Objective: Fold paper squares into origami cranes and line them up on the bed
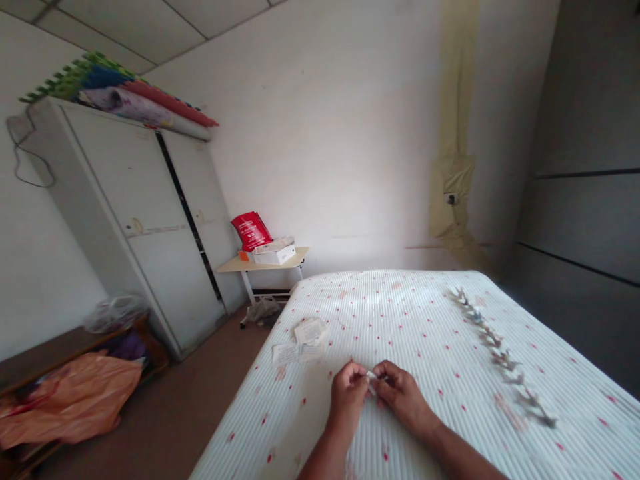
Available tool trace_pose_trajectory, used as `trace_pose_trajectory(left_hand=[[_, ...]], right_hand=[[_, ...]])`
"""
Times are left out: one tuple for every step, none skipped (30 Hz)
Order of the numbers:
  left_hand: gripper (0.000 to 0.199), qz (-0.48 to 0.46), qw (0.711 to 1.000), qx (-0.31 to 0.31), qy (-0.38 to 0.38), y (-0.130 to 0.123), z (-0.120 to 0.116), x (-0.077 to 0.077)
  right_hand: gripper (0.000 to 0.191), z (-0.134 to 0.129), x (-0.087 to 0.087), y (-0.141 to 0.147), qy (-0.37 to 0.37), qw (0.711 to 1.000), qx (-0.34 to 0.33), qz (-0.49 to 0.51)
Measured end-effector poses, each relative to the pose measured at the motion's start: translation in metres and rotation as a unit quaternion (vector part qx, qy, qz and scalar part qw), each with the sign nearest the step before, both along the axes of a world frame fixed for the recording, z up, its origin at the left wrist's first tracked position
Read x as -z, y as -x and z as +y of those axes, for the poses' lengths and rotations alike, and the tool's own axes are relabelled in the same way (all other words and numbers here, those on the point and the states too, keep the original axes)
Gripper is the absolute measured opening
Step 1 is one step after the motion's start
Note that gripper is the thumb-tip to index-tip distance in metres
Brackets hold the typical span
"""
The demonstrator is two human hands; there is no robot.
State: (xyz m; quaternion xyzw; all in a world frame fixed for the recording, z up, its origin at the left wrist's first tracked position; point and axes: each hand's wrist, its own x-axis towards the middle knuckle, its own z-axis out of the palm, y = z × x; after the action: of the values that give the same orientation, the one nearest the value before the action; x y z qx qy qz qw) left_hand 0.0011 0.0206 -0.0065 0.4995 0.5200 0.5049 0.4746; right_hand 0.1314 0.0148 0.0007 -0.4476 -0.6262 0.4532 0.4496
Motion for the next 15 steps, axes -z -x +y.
trace_pose_trajectory(left_hand=[[0.018, -0.004, 1.0, -0.003, 0.004, -0.001, 0.0, -0.001], [0.018, -0.006, 1.0, -0.006, 0.008, -0.001, 0.0, -0.002], [0.017, -0.008, 1.0, -0.003, 0.011, -0.002, 0.001, -0.003], [0.017, -0.012, 1.0, 0.002, 0.016, -0.003, 0.002, -0.004], [0.016, -0.015, 1.0, 0.009, 0.022, -0.004, 0.003, -0.005], [0.015, -0.018, 0.999, 0.015, 0.027, -0.004, 0.005, -0.006], [0.013, -0.019, 0.999, 0.018, 0.032, -0.006, 0.007, -0.006], [0.012, -0.017, 0.999, 0.019, 0.036, -0.007, 0.009, -0.006], [0.01, -0.014, 0.999, 0.016, 0.039, -0.009, 0.012, -0.006], [0.008, -0.01, 0.999, 0.015, 0.04, -0.011, 0.015, -0.006], [0.008, -0.008, 0.999, 0.01, 0.04, -0.013, 0.018, -0.005], [0.009, -0.003, 0.999, 0.007, 0.043, -0.016, 0.021, -0.004], [0.009, 0.001, 0.999, 0.004, 0.041, -0.018, 0.024, -0.002], [0.01, 0.002, 0.999, 0.002, 0.035, -0.02, 0.025, -0.001], [0.011, 0.005, 1.0, 0.0, 0.027, -0.021, 0.026, 0.001]], right_hand=[[0.027, 0.001, 0.001, 0.001, 0.002, 1.0, 0.006, -0.001], [0.027, 0.002, 0.002, 0.001, 0.004, 1.0, 0.013, -0.003], [0.028, 0.003, 0.003, 0.001, 0.005, 1.0, 0.022, -0.004], [0.027, 0.004, 0.004, 0.002, 0.005, 1.0, 0.023, -0.002], [0.027, 0.005, 0.005, 0.002, 0.003, 1.0, 0.026, 0.002], [0.027, 0.006, 0.006, 0.003, 0.005, 1.0, 0.027, 0.005], [0.027, 0.007, 0.006, 0.003, 0.01, 1.0, 0.027, 0.006], [0.026, 0.008, 0.006, 0.003, 0.014, 0.999, 0.029, 0.008], [0.026, 0.008, 0.006, 0.003, 0.019, 0.999, 0.033, 0.008], [0.026, 0.008, 0.006, 0.003, 0.024, 0.999, 0.038, 0.009], [0.026, 0.009, 0.005, 0.003, 0.029, 0.998, 0.046, 0.009], [0.025, 0.009, 0.004, 0.003, 0.035, 0.998, 0.053, 0.009], [0.024, 0.009, 0.004, 0.003, 0.043, 0.997, 0.06, 0.009], [0.022, 0.009, 0.003, 0.003, 0.052, 0.996, 0.068, 0.008], [0.02, 0.009, 0.003, 0.003, 0.058, 0.995, 0.075, 0.005]])
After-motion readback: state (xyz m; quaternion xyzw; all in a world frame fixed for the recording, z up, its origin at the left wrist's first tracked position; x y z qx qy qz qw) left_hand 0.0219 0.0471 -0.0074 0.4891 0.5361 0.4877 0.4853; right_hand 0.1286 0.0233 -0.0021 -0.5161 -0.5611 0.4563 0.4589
